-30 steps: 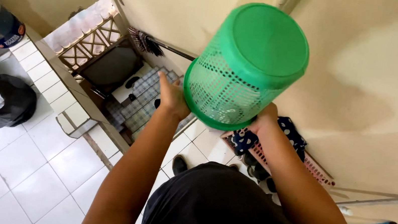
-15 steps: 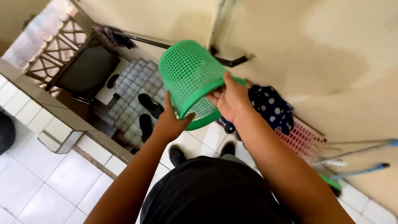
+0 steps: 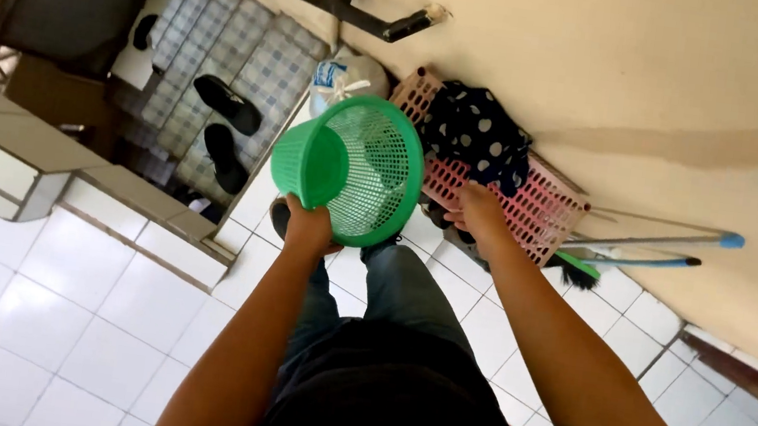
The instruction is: Wiping a green plastic basket with a cloth.
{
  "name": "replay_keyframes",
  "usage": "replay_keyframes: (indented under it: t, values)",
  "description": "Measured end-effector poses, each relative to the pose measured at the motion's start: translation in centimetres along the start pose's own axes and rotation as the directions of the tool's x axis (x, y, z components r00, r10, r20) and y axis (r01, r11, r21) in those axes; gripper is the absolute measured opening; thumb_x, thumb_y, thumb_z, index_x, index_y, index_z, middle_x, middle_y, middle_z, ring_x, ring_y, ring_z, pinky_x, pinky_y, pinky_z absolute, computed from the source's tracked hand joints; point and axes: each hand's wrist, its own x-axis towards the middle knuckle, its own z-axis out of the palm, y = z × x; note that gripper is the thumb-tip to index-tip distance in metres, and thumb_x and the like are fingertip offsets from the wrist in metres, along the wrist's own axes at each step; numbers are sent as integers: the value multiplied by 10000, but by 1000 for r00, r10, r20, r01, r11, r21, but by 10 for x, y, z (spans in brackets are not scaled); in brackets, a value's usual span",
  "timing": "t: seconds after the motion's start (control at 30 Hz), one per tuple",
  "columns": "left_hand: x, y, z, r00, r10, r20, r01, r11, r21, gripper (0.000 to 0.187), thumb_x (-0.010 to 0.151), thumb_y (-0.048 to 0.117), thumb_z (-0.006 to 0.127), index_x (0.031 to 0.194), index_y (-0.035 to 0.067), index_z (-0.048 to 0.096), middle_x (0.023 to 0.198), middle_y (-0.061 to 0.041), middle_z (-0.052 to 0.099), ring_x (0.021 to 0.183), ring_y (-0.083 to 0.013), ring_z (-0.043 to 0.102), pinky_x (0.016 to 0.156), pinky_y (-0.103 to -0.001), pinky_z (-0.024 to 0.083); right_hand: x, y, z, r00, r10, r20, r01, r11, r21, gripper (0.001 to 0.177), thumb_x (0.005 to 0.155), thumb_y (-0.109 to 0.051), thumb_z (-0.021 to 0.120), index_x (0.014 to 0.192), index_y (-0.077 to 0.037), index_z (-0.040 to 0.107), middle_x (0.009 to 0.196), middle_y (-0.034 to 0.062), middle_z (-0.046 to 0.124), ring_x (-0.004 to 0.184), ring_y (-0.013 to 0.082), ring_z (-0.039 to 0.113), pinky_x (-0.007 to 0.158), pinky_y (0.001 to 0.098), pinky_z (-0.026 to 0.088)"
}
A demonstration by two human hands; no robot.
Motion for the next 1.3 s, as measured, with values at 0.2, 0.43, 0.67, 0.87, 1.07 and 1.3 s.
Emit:
replay_keyframes:
  t: [0.2,0.43,0.67,0.87,1.07,1.3]
  values:
    - [17,-30,4,968,1,-253,-19,997,-70,927,913,137,453,1621,201,-143,1484,-275,446,1052,-457,689,717,-516,621,104,43,0,836,-393,384,516,324,-793,290,921,-279,633,1099,-71,728,1077,167,694,1038,372,672,884,472,542]
    - [43,-62,-15,962,-164,-219,104,960,-261,754,961,225,409,1590,255,-6,1456,-216,478,1112,-411,659,718,-514,642,119,-4,59,732,-417,538,559,-84,-825,253,871,-307,698,1021,-111,751,1569,187,361,1172,413,592,933,511,529]
    - [43,-84,-17,969,-197,-149,136,929,-344,731,959,258,427,1566,260,21,1475,-204,438,1114,-396,647,752,-520,641,126,-17,62,832,-340,438,438,-83,-895,532,874,-426,746,1167,13,678,1614,182,332,1240,413,567,962,524,520]
    - [10,-57,-32,983,-158,-92,116,927,-356,774,953,280,441,1572,235,-22,1458,-237,434,1107,-435,661,763,-527,642,86,-34,30,690,-636,345,623,281,-730,524,866,-247,757,1269,49,600,1491,229,466,1153,384,623,949,454,538]
    - [-5,-43,-68,995,-35,-93,14,976,-219,819,927,217,479,1557,206,-44,1440,-249,455,1036,-454,690,686,-572,648,-58,-102,-12,542,-840,-22,761,502,-412,317,973,-66,653,1276,10,603,1252,136,614,957,195,664,801,323,544]
    - [-20,-5,-98,976,210,56,-188,945,-267,826,901,175,494,1543,172,-26,1362,-273,479,935,-449,712,652,-607,633,-311,-205,4,19,-980,-196,881,109,-460,352,989,5,587,1341,-4,565,1492,113,536,1289,188,557,1070,315,444]
